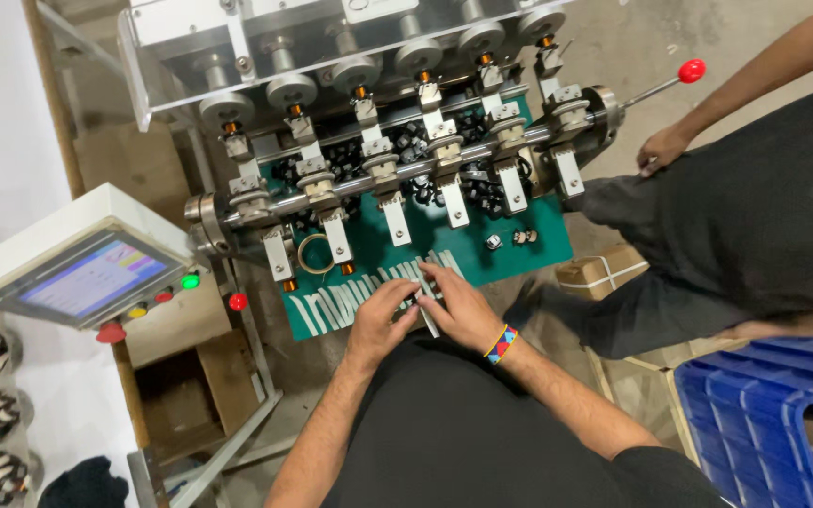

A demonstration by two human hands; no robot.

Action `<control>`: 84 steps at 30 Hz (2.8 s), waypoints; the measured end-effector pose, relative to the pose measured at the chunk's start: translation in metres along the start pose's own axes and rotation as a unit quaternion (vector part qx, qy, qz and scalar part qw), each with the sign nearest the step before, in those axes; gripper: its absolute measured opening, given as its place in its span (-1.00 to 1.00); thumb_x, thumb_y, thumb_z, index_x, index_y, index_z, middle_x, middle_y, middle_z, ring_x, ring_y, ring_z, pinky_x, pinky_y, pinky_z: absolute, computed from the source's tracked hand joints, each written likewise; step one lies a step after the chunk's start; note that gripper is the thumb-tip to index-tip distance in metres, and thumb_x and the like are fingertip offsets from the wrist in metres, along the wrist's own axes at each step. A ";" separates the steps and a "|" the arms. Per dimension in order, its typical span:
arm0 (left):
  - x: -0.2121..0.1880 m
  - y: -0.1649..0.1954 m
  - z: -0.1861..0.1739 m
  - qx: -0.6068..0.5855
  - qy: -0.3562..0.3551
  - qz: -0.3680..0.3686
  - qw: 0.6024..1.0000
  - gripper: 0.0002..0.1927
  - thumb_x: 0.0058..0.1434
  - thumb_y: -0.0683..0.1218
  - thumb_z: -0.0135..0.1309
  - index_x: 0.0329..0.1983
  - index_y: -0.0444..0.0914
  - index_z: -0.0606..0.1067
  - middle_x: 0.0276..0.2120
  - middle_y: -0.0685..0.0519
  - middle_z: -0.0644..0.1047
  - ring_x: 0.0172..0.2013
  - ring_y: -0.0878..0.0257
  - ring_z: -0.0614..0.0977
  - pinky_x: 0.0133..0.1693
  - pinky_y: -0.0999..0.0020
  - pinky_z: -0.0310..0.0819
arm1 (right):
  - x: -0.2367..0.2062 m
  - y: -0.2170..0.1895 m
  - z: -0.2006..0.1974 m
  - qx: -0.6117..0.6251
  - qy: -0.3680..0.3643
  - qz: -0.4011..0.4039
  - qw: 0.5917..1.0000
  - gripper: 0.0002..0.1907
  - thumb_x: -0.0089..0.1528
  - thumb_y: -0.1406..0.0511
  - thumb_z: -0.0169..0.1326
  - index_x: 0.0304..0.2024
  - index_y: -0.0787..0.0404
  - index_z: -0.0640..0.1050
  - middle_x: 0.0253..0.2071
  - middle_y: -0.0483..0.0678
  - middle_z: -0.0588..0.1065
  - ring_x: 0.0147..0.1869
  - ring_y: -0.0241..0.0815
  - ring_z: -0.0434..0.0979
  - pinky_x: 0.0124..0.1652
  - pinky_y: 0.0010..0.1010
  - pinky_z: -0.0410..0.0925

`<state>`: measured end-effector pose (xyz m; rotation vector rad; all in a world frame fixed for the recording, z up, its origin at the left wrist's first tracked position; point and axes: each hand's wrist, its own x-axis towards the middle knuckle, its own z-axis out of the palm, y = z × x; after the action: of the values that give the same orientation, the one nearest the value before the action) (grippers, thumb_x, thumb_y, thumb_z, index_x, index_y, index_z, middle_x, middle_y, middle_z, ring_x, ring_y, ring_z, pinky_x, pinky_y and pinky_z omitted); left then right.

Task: The person sits at a multi-station bench machine and loads small black cylindrical components into the machine's stations one at a time, pressing them into place by hand. They briefly handle white strip-like parts on the work surface and use scissors to trim or cut material at the machine.

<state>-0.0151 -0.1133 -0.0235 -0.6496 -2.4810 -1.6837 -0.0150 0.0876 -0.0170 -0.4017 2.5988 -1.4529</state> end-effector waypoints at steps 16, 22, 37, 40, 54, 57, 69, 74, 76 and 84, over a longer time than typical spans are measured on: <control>-0.018 -0.053 0.018 -0.579 -0.020 -0.347 0.738 -0.60 0.31 -0.22 0.12 0.18 -0.45 0.42 -0.10 -0.18 0.61 -0.12 0.09 0.71 -0.03 0.20 0.66 | -0.003 -0.003 -0.015 -0.107 0.083 -0.090 0.987 -0.94 0.28 0.37 0.14 -0.21 0.23 0.57 -0.22 0.02 0.50 -0.09 0.08 0.50 -0.12 -0.23 0.36; -0.020 -0.023 0.022 -0.723 -0.041 -0.300 0.621 -0.61 0.34 -0.15 0.10 0.18 -0.44 0.45 -0.04 -0.20 0.62 -0.14 0.12 0.70 -0.01 0.23 0.65 | 0.007 -0.004 -0.009 -0.076 0.129 -0.192 0.970 -0.88 0.26 0.36 0.14 -0.15 0.19 0.54 -0.18 0.01 0.51 -0.02 0.05 0.51 -0.02 -0.19 0.37; 0.023 0.024 0.066 -0.110 -0.007 -0.160 0.981 -0.21 0.14 -0.17 0.23 0.47 -0.17 0.26 0.01 -0.07 0.59 -0.04 0.17 0.68 0.07 0.31 0.59 | 0.028 0.054 -0.079 0.059 -0.108 -0.013 0.992 -0.82 0.25 0.28 0.15 -0.17 0.24 0.64 -0.25 -0.04 0.60 -0.22 -0.18 0.64 -0.20 -0.38 0.49; 0.023 0.022 0.084 -0.098 0.003 -0.168 0.981 -0.24 0.10 -0.17 0.25 0.41 -0.20 0.32 -0.01 -0.07 0.57 -0.09 0.16 0.65 0.01 0.31 0.58 | 0.024 0.056 -0.091 -0.030 -0.102 -0.054 0.993 -0.87 0.22 0.29 0.18 -0.23 0.22 0.64 -0.27 -0.03 0.59 -0.20 -0.04 0.62 -0.20 -0.27 0.45; 0.014 -0.044 0.178 -0.272 0.081 -0.390 0.876 -0.52 0.22 -0.03 0.29 0.11 -0.37 0.51 -0.16 0.01 0.66 -0.22 0.34 0.70 -0.16 0.46 0.60 | -0.011 0.092 -0.101 -0.140 -0.085 -0.088 0.983 -0.66 0.21 0.30 0.15 0.04 0.17 0.52 -0.12 0.05 0.59 -0.15 0.17 0.59 -0.23 -0.07 0.43; 0.023 -0.031 0.149 0.011 0.169 -0.300 0.939 -0.57 0.20 0.00 0.32 0.01 -0.35 0.54 -0.19 -0.02 0.61 -0.28 0.32 0.68 -0.25 0.45 0.57 | -0.008 0.140 -0.097 -0.205 -0.113 -0.027 0.972 -0.71 0.18 0.25 0.19 -0.05 0.15 0.55 -0.20 0.05 0.61 -0.15 0.18 0.60 -0.23 -0.03 0.43; 0.057 -0.017 -0.011 0.105 0.295 -0.224 0.923 -0.78 0.17 -0.10 0.36 -0.13 -0.23 0.69 -0.39 0.07 0.47 -0.41 0.35 0.48 -0.36 0.44 0.42 | 0.016 0.188 -0.091 -0.266 0.021 0.132 0.955 -0.71 0.29 0.13 0.16 -0.09 0.16 0.48 -0.33 0.06 0.60 -0.22 0.18 0.62 -0.26 0.01 0.43; 0.015 -0.020 -0.024 0.082 0.397 -0.190 0.894 -0.87 0.24 -0.13 0.28 -0.18 -0.26 0.65 -0.32 0.10 0.58 -0.38 0.40 0.62 -0.32 0.47 0.52 | 0.020 0.135 -0.049 -0.169 -0.067 0.091 0.979 -0.70 0.24 0.15 0.15 -0.05 0.14 0.54 -0.34 0.00 0.61 -0.25 0.06 0.65 -0.24 -0.11 0.45; -0.006 -0.031 -0.026 0.089 0.408 -0.225 0.880 -0.88 0.25 -0.15 0.29 -0.22 -0.31 0.63 -0.39 0.09 0.58 -0.44 0.37 0.59 -0.37 0.45 0.49 | 0.025 0.112 -0.026 -0.125 -0.105 0.060 0.985 -0.70 0.24 0.16 0.14 -0.04 0.14 0.56 -0.20 0.00 0.61 -0.13 -0.02 0.66 -0.14 -0.21 0.47; -0.014 -0.082 -0.027 -0.323 0.238 -0.396 0.826 -0.89 0.24 -0.17 0.07 -0.21 -0.27 0.56 -0.47 0.10 0.56 -0.51 0.33 0.57 -0.53 0.39 0.43 | 0.092 0.045 0.101 0.164 -0.189 -0.008 0.968 -0.56 0.40 0.10 -0.03 0.18 0.25 0.48 0.17 0.00 0.43 0.23 -0.08 0.42 0.09 -0.27 0.35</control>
<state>-0.0390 -0.1673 -0.0883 0.8635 -1.8508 -2.5487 -0.0849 0.0008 -0.1070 -0.5879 2.0230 -1.5918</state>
